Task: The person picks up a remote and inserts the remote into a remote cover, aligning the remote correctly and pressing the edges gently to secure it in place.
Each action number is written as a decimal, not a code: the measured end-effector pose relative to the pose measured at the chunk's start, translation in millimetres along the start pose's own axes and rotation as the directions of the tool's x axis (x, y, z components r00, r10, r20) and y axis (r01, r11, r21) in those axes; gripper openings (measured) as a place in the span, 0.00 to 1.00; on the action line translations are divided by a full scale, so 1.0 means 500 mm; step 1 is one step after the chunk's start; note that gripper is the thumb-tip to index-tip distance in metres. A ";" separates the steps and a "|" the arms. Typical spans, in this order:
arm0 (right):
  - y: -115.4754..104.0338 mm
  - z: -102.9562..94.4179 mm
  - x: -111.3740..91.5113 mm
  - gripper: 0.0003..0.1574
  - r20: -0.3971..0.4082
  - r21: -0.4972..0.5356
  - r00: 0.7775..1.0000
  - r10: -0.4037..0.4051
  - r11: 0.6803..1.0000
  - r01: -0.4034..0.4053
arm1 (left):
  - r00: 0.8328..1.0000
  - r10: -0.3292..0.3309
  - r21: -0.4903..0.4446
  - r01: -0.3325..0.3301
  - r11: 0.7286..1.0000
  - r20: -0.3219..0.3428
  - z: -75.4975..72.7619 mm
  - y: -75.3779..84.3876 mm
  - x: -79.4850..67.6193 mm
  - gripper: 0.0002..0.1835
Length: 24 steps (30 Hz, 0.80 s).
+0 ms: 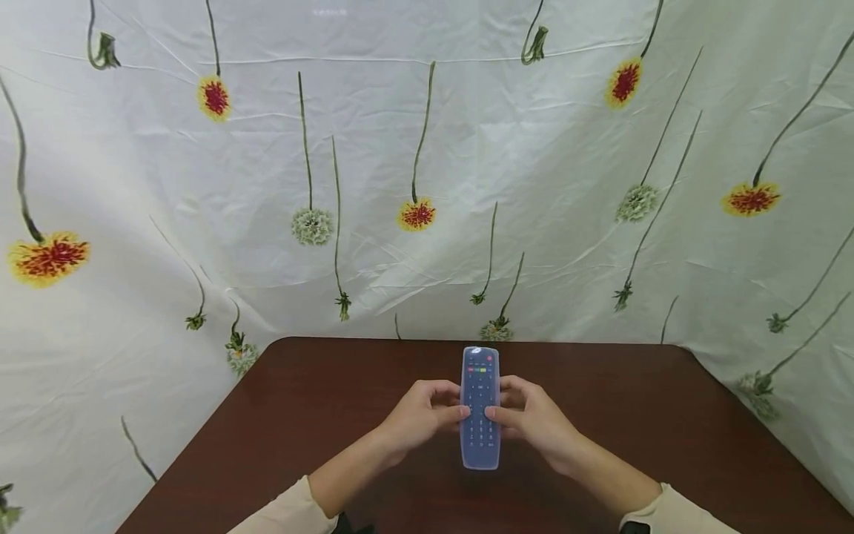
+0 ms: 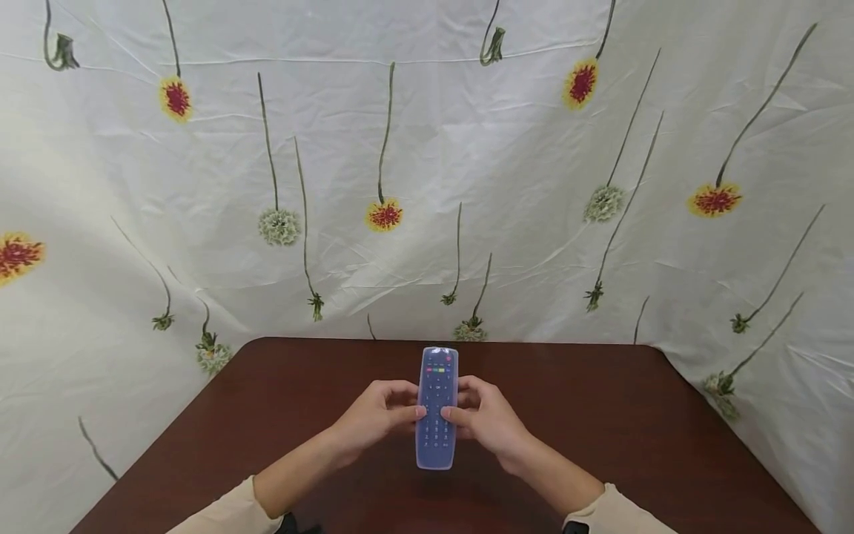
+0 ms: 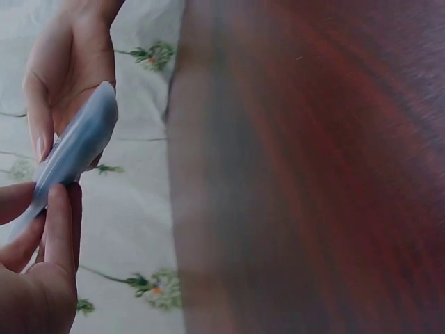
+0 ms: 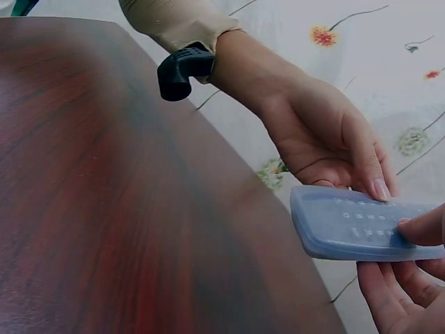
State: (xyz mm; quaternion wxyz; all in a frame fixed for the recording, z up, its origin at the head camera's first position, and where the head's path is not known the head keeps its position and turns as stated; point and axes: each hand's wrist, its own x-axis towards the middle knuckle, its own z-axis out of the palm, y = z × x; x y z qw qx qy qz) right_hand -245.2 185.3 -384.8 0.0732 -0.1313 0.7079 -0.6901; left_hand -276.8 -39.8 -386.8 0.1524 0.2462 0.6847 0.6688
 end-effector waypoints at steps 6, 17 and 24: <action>0.038 0.000 -0.006 0.29 0.048 0.054 0.996 0.071 0.996 -0.074 | 0.997 -0.077 -0.039 0.076 0.996 -0.032 0.010 -0.033 -0.015 0.10; 0.107 0.011 -0.029 0.32 0.073 -0.047 0.976 0.205 0.978 -0.202 | 0.961 -0.267 -0.010 0.267 0.964 -0.073 0.026 -0.104 -0.042 0.08; 0.124 0.019 -0.030 0.29 0.043 -0.115 0.978 0.202 0.974 -0.196 | 0.939 -0.323 0.003 0.326 0.945 -0.118 0.033 -0.117 -0.046 0.06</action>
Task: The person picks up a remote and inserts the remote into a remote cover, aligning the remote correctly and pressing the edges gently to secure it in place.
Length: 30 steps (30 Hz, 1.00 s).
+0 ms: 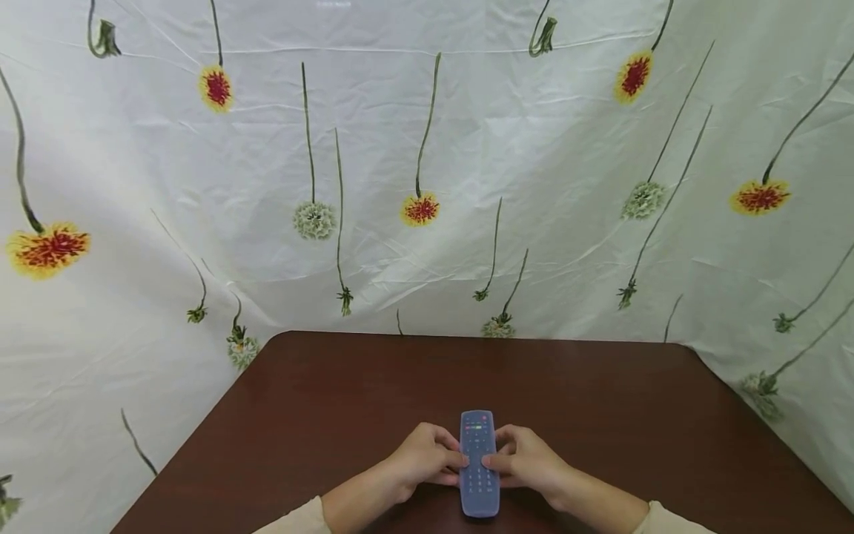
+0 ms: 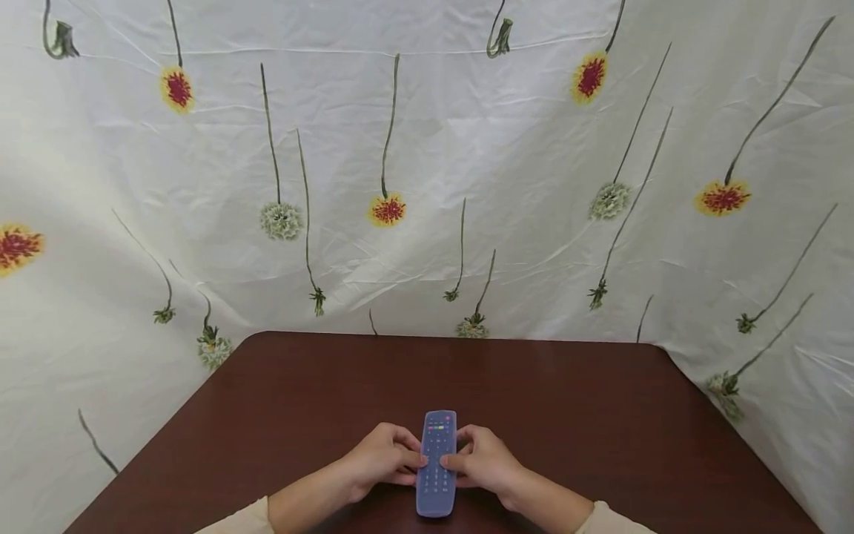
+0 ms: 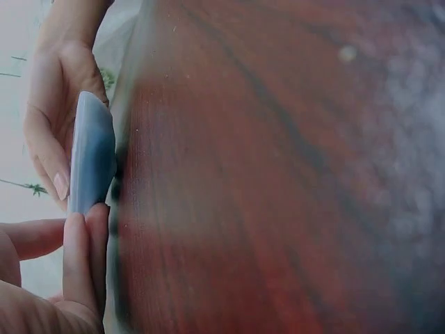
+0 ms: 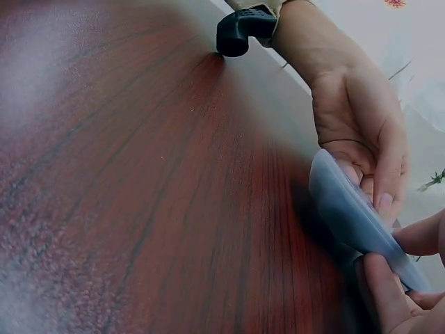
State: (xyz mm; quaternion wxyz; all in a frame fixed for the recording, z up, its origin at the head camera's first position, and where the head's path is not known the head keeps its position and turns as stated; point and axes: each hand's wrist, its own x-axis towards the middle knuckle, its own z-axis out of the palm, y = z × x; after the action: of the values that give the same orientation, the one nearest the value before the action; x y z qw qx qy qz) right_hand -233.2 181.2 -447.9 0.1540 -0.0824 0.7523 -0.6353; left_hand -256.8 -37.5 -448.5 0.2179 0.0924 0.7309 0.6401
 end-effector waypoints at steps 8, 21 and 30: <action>-0.010 0.000 -0.003 0.31 -0.063 -0.181 0.998 0.011 0.983 -0.022 | 1.000 -0.022 0.015 0.023 1.000 -0.014 0.006 0.005 0.000 0.06; -0.019 -0.006 -0.005 0.28 -0.060 -0.353 0.998 0.015 0.935 -0.035 | 0.998 -0.060 0.053 0.059 0.997 0.010 0.004 0.018 0.003 0.08; -0.019 -0.013 0.001 0.24 0.015 -0.511 0.999 -0.051 0.858 0.051 | 0.997 -0.066 0.088 0.062 0.994 0.044 -0.012 0.028 -0.001 0.06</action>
State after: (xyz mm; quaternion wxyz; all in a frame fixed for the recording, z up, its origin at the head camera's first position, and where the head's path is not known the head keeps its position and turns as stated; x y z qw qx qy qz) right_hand -236.4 185.6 -437.4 0.1100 -0.1403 0.8912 -0.4170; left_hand -260.8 -40.9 -434.2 0.2509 0.0932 0.7552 0.5984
